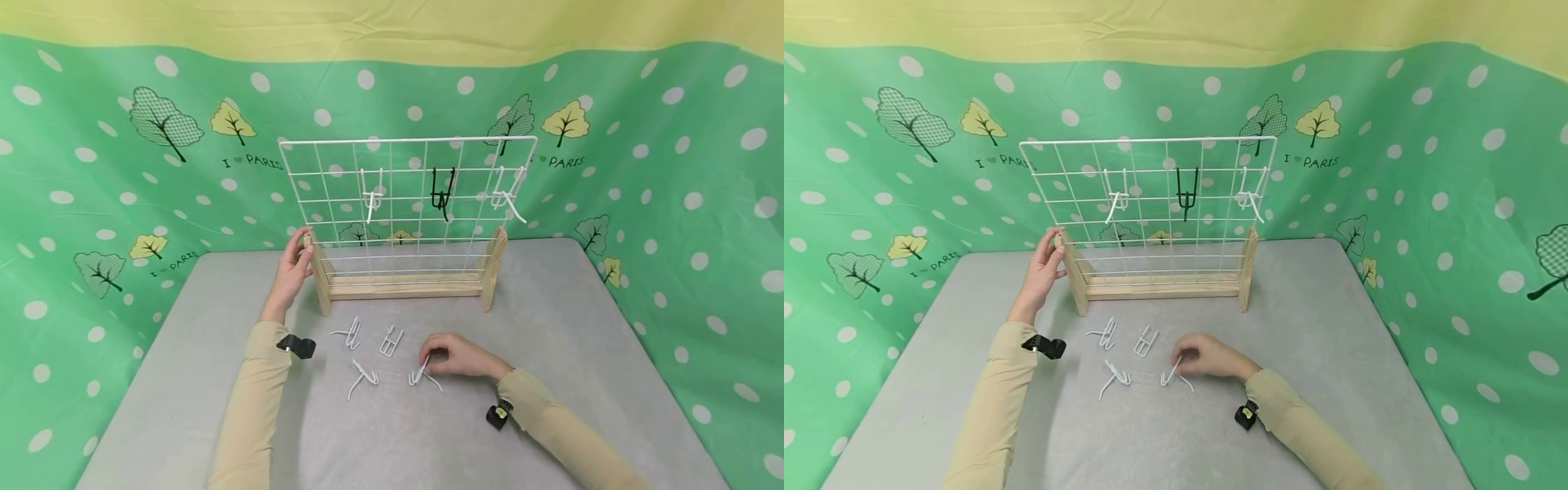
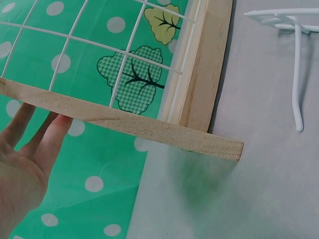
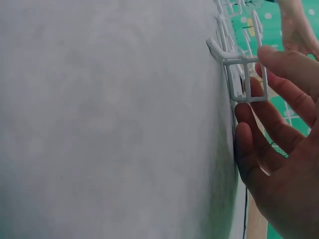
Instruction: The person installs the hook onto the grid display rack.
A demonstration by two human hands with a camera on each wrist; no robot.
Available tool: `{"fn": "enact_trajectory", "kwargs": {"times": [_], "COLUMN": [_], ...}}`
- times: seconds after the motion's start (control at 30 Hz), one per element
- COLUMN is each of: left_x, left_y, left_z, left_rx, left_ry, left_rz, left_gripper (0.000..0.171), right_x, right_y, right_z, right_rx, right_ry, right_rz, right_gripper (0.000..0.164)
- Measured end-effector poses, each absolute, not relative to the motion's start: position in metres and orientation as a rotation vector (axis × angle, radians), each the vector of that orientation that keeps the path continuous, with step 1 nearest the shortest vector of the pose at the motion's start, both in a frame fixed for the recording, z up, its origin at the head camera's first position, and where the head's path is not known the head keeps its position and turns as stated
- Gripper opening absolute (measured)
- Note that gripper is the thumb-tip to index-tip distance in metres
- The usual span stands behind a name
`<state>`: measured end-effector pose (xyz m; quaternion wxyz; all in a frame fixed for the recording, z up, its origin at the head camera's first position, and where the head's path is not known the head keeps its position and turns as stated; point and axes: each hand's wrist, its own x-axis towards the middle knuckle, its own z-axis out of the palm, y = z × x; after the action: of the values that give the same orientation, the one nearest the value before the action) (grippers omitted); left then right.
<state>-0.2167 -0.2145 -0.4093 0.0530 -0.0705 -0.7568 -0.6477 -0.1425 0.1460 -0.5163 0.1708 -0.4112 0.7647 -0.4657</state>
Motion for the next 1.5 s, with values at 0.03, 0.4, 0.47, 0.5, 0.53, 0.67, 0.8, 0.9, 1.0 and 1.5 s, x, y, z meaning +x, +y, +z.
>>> {"fn": "enact_trajectory", "kwargs": {"times": [0.03, 0.4, 0.47, 0.5, 0.53, 0.67, 0.8, 0.9, 1.0, 1.5], "left_x": [-0.217, -0.217, -0.217, -0.217, -0.217, -0.218, -0.219, -0.219, -0.218, -0.217], "left_y": [-0.215, -0.215, -0.215, -0.215, -0.215, -0.216, -0.215, -0.215, -0.215, -0.215], "left_z": [-0.409, -0.409, -0.410, -0.410, -0.411, -0.412, -0.412, -0.412, -0.412, -0.411], "left_rx": [-0.213, -0.202, -0.196, -0.195, -0.194, -0.190, -0.187, -0.189, -0.191, -0.192], "left_ry": [-2.301, -2.302, -2.304, -2.303, -2.304, -2.303, -2.296, -2.288, -2.293, -2.297], "left_rz": [-1.969, -1.967, -1.971, -1.973, -1.975, -1.976, -1.983, -1.994, -1.988, -1.983], "left_gripper": [0.048, 0.049, 0.049, 0.049, 0.049, 0.049, 0.049, 0.049, 0.049, 0.050], "right_x": [-0.143, -0.149, -0.150, -0.150, -0.150, -0.152, -0.154, -0.154, -0.155, -0.144], "right_y": [0.145, 0.144, 0.144, 0.144, 0.144, 0.143, 0.142, 0.140, 0.139, 0.122], "right_z": [-0.516, -0.519, -0.521, -0.522, -0.523, -0.524, -0.523, -0.522, -0.521, -0.479], "right_rx": [-1.181, -1.179, -1.160, -1.153, -1.143, -1.072, -1.011, -0.993, -0.968, -0.887], "right_ry": [2.166, 2.138, 2.135, 2.135, 2.135, 2.165, 2.184, 2.191, 2.201, 2.193], "right_rz": [-1.319, -1.419, -1.451, -1.463, -1.471, -1.470, -1.477, -1.498, -1.524, -1.691], "right_gripper": [0.009, 0.005, 0.006, 0.006, 0.005, 0.006, 0.005, 0.007, 0.008, 0.008]}}
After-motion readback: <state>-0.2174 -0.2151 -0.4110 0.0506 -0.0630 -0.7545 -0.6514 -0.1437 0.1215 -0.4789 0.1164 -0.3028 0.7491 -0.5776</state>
